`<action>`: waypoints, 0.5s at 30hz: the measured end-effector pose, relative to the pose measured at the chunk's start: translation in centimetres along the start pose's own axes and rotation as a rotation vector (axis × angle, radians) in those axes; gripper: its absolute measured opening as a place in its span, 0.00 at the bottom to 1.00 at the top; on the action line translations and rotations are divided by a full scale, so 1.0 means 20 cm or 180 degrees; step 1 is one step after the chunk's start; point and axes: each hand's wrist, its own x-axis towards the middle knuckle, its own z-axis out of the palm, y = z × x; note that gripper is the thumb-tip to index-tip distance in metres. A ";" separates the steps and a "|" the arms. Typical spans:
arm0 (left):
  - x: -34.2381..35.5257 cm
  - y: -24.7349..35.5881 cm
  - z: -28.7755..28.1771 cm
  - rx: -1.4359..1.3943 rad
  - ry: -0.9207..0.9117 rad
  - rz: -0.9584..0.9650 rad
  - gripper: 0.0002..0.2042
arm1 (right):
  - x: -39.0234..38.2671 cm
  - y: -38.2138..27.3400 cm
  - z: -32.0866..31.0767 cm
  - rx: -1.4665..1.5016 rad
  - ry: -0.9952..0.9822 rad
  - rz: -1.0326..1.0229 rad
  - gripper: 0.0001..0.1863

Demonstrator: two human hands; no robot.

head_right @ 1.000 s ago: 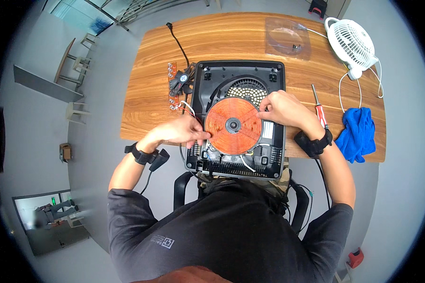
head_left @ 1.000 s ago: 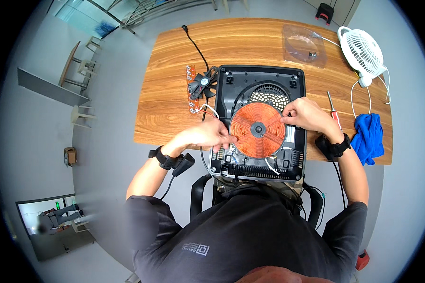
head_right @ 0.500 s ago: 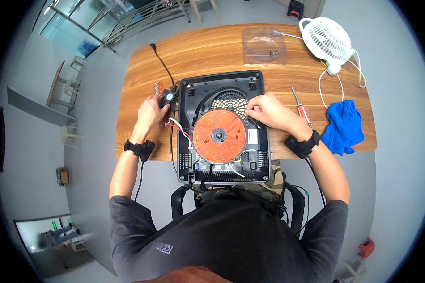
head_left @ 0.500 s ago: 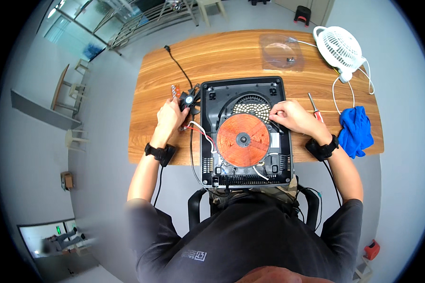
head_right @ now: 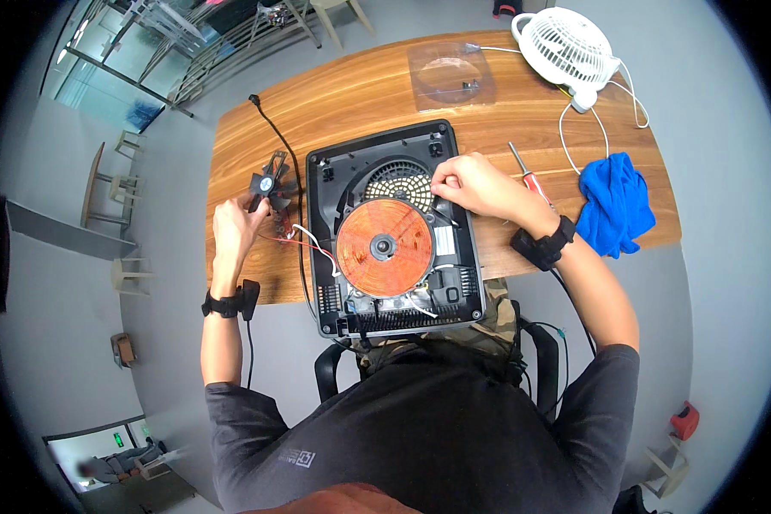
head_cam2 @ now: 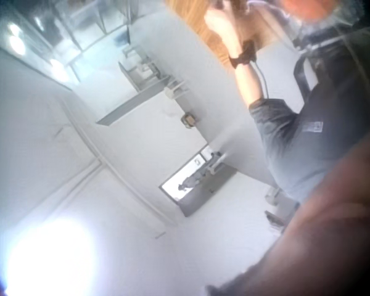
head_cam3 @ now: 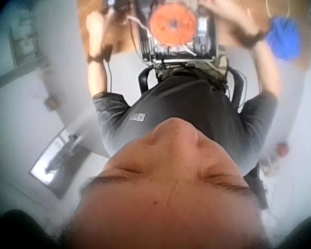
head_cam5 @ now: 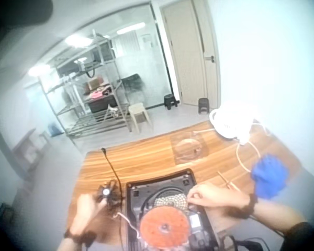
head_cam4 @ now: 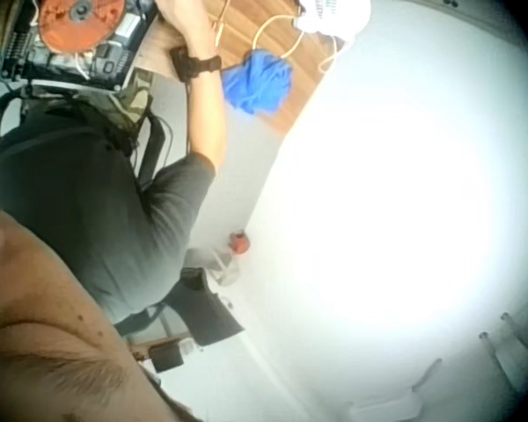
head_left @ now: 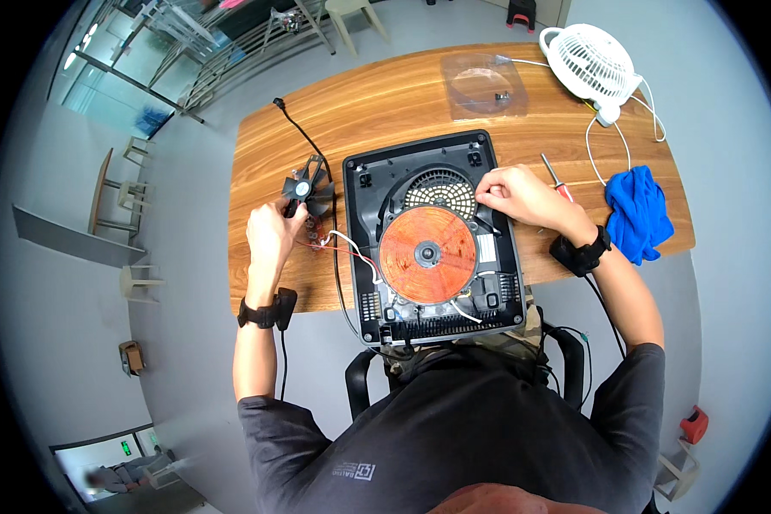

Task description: The person works on a disassembled electronic device with a large copper coil, using a screwdriver to tighten screws and adjusting internal components. The person handles wires and small parts while seated at a wooden table.

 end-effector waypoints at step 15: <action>0.08 0.59 0.17 -0.0837 -0.0124 0.2059 0.18 | 0.04 0.00 -0.07 -0.0037 0.0511 0.0153 0.21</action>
